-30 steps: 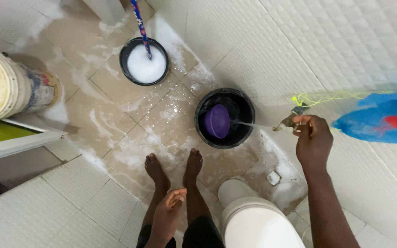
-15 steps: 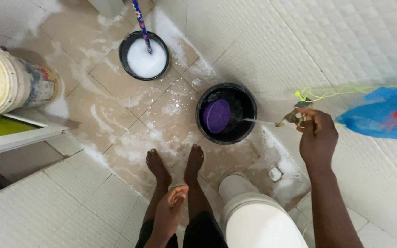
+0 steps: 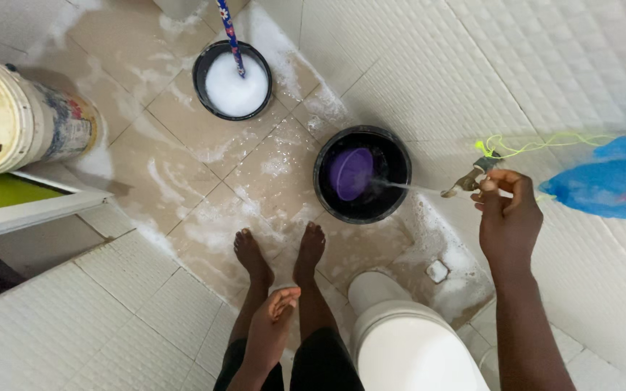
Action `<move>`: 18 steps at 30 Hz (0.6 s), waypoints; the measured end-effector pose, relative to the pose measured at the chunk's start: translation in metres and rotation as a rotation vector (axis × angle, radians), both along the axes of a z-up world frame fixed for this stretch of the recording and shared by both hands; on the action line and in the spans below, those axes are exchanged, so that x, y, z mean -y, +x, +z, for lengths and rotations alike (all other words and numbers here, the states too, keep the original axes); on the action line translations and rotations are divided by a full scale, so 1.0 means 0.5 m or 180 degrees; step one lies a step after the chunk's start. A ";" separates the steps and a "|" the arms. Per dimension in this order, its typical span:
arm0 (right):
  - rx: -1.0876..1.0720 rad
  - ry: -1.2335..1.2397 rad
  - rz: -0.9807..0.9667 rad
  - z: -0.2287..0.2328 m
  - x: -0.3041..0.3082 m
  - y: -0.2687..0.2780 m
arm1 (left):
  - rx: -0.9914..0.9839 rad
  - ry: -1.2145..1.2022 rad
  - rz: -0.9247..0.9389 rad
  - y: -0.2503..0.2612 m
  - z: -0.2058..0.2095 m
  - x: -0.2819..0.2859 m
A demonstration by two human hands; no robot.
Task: The person fills a purple bowl with water from a tap and repeatedly rinses their hands over a bucket in a bathroom.
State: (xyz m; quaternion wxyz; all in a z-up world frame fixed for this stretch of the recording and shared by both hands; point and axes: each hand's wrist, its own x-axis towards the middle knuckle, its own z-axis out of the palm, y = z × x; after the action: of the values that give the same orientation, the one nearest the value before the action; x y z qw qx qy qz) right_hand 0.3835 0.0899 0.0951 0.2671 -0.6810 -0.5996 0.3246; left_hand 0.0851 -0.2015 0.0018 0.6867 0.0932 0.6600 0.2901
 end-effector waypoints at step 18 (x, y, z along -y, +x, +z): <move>0.0398 0.0050 0.0472 0.011 -0.016 0.016 | -0.0146 -0.0126 -0.0194 -0.008 -0.001 0.003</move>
State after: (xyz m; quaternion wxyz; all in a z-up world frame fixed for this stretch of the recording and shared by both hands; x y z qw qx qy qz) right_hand 0.3917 0.0979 0.1005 0.2097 -0.6516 -0.6664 0.2956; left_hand 0.0814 -0.2032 0.0012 0.6816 0.1064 0.6780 0.2538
